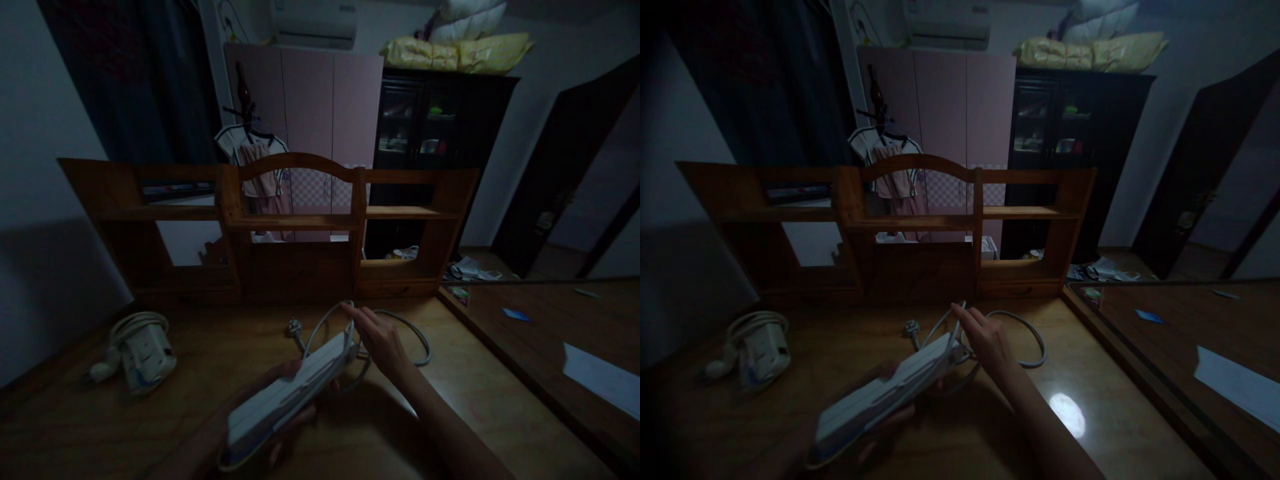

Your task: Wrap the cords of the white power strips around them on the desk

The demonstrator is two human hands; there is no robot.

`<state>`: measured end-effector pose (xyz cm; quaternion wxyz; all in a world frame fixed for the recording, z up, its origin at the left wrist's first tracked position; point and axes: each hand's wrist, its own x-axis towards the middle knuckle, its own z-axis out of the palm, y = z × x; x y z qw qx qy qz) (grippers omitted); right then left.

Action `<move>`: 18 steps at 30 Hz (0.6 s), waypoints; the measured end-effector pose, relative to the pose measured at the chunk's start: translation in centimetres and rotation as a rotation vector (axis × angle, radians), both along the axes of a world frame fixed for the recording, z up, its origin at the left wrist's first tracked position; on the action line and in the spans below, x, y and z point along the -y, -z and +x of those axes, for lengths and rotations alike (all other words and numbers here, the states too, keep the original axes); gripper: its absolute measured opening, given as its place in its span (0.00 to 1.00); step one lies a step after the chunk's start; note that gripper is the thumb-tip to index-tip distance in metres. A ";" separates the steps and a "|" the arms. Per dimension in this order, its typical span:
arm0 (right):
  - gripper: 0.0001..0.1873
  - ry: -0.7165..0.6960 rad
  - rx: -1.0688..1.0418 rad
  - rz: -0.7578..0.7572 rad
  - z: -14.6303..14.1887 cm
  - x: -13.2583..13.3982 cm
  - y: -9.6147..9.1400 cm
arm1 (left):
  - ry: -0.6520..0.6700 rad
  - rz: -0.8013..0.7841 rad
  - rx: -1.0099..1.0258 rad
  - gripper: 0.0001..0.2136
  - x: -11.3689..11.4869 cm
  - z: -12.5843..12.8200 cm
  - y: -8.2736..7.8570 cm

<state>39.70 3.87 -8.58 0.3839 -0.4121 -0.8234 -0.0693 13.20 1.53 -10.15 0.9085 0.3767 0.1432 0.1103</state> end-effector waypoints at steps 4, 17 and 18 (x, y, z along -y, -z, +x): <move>0.23 -0.009 -0.001 -0.047 -0.5 0.2 -0.3 | 0.197 0.028 0.033 0.26 0.7 0.7 -0.4; 0.21 -0.021 0.043 -0.045 -1.3 0.1 0.0 | 0.154 -0.046 0.003 0.24 1.5 1.6 -0.6; 0.19 -0.013 0.059 -0.054 -1.4 0.0 0.1 | 0.123 -0.046 0.000 0.24 1.4 1.7 -0.7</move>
